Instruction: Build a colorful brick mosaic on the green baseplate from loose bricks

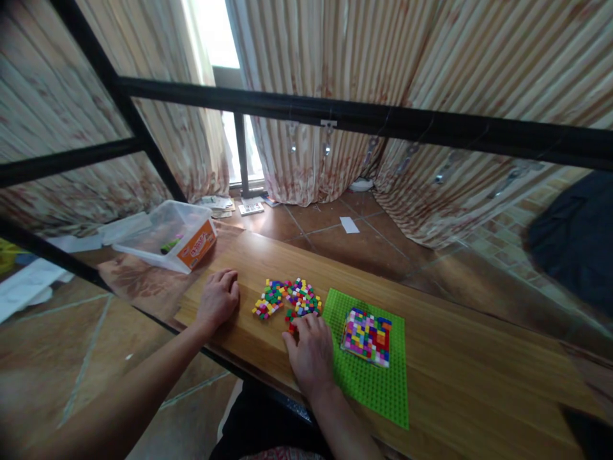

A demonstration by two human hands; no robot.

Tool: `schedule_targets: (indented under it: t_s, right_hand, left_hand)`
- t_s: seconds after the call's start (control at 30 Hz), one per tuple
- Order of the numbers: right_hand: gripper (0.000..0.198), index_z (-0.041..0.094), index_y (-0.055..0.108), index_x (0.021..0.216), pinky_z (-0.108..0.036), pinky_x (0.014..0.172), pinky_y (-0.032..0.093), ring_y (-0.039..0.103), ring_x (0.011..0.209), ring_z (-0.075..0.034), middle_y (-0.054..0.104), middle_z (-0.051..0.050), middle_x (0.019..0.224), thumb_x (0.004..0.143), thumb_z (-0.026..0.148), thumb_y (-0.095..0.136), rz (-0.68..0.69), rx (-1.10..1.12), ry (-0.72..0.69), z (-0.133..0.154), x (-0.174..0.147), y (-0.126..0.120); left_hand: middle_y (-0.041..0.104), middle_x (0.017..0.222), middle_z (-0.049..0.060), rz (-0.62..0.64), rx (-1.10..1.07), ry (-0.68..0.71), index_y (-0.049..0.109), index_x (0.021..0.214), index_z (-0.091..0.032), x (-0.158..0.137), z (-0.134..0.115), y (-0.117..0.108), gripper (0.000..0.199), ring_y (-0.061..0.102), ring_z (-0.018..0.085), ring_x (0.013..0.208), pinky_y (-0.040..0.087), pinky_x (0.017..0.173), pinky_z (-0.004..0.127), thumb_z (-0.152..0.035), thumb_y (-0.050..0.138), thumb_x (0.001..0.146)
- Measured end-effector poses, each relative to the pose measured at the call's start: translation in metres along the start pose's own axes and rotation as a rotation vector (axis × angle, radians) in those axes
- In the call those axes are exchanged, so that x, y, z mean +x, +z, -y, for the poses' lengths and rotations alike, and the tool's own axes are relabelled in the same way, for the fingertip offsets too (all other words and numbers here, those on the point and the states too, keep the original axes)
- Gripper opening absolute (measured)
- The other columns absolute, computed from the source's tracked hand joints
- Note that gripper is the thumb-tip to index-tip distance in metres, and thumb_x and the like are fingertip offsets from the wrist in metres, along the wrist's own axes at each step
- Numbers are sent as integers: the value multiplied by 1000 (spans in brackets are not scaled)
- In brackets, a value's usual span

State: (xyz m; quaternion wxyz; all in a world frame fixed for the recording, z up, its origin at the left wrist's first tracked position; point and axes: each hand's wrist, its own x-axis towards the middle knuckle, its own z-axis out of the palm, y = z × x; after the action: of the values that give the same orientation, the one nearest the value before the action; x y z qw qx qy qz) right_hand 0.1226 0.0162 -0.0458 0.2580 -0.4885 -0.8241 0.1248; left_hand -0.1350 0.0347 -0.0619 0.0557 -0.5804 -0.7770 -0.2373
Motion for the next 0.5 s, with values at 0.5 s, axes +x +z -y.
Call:
schedule_targets:
  t_s: [0.5]
  right_hand:
    - [11,22,63,86,-37,82,42,54,93,-24,62,-7,93,89,29,54,-63,21,-13,-12,-3,0]
  left_hand:
    - [62,117,13,-6,-33,-14,62,109,-16,-1,1,1,30,52,27,112,40,102,41,-24,45,86]
